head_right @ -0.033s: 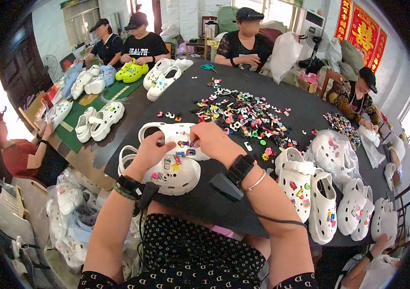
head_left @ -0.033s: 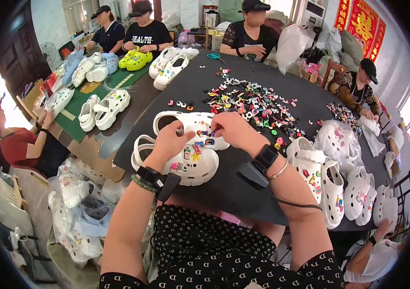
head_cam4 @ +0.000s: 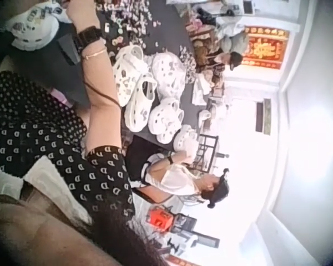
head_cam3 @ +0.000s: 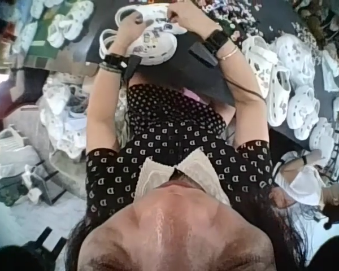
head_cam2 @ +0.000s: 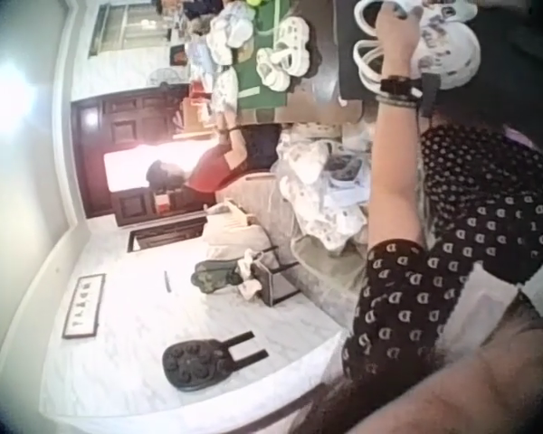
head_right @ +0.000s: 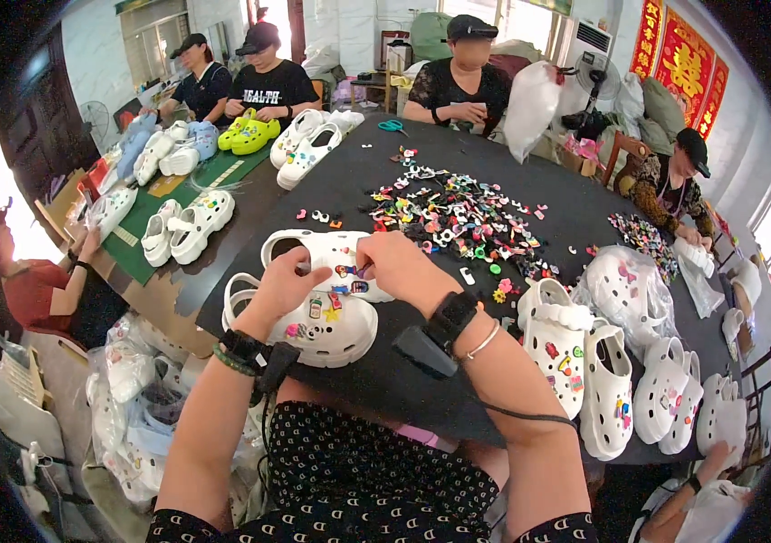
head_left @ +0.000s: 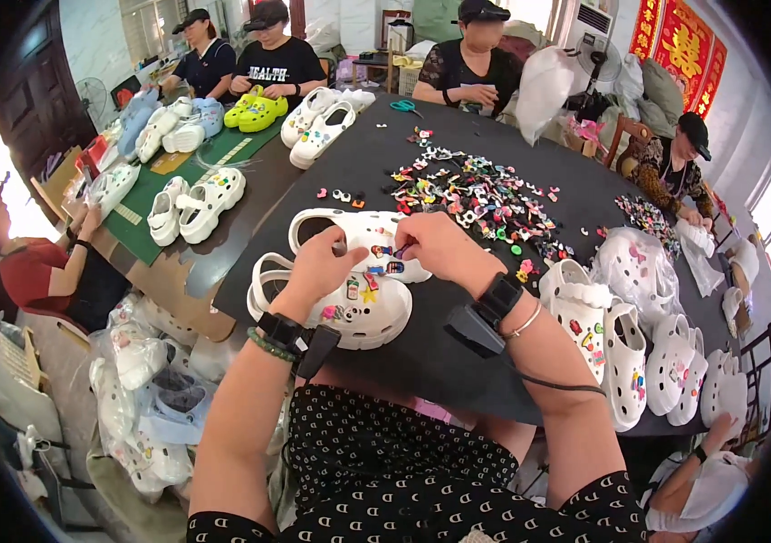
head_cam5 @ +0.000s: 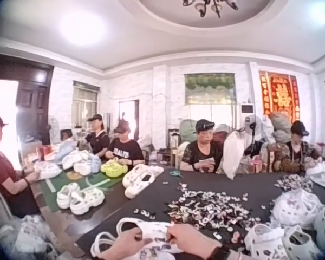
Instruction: The recorder is decorating white foam clogs by inserting various colorful plastic charms into the holes of the shoes.
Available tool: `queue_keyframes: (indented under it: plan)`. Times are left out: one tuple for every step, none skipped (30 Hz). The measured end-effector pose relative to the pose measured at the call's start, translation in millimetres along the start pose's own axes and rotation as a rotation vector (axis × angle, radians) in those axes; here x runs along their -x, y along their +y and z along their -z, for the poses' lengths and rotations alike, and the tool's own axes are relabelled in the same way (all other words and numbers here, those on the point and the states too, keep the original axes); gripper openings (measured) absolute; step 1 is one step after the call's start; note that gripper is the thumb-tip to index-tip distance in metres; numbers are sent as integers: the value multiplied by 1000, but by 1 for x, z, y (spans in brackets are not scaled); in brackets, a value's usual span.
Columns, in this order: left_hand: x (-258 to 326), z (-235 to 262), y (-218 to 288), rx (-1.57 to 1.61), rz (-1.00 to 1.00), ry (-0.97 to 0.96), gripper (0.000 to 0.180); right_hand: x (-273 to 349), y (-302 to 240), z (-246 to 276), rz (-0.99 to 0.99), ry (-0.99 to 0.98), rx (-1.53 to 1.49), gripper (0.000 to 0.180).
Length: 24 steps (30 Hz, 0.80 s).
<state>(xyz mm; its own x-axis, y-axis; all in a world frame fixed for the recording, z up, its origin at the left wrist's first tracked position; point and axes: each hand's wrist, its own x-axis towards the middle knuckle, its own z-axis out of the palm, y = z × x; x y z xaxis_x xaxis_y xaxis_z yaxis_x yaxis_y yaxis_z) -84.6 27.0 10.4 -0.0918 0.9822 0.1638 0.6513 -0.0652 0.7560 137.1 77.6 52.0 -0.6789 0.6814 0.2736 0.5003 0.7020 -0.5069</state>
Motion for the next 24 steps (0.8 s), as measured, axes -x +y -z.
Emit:
queue_keyframes:
  plan:
    - [2,1,3,-11,2,-6,42,-1,-1,-3,1,-5,1,13]
    - [3,3,5,-8,6,-5,42,-2,-2,-6,45,31,34,10]
    - [4,5,9,-12,9,-18,42,-2,-2,-9,89,67,67,10]
    - [4,6,11,-15,8,-31,41,-3,-1,-10,89,65,69,10]
    - [4,5,10,-13,9,-31,41,-5,2,-12,111,111,110,9]
    - [3,3,8,-19,3,-14,39,-5,6,-14,134,157,151,9]
    - [2,2,6,-26,-2,6,37,-8,8,-14,137,155,150,9]
    - [1,1,2,-27,0,9,37,-10,10,-13,113,107,157,10]
    - [0,0,-2,-8,-7,5,37,-12,12,-13,89,59,164,13]
    - [-1,-1,-3,13,-13,0,37,-12,8,-11,89,56,163,13]
    - [-1,-1,-3,14,-10,0,37,-12,2,-7,65,-24,119,13]
    - [-1,-1,-3,-16,-1,-2,37,-12,-1,-6,41,-103,75,14]
    - [-1,0,-1,-47,6,-6,38,-13,4,-7,40,-102,76,14]
    - [-1,0,2,-46,5,-7,38,-14,12,-9,65,-2,133,14]
    - [0,0,4,-35,2,-9,37,-14,18,-9,89,99,190,14]
    - [1,1,4,-25,3,-8,37,-15,17,-5,92,96,189,14]
    - [1,1,4,-25,6,-6,37,-15,17,1,77,106,171,14]
    - [1,1,5,-25,2,-9,37,-15,16,5,62,116,154,14]
    - [1,1,5,-26,-3,-12,36,-16,12,7,64,115,154,14]
    - [1,1,3,-27,-2,-10,36,-17,7,9,12,36,126,13]
    - [1,1,0,-24,7,-11,36,-18,4,9,-39,-44,99,13]
    - [0,0,-1,-20,12,-13,36,-19,6,4,-30,-87,40,13]
    - [0,0,-1,-20,11,-14,36,-19,7,0,-30,-87,40,13]
    - [0,0,-2,-7,7,-4,39,-17,9,-5,44,-78,56,14]
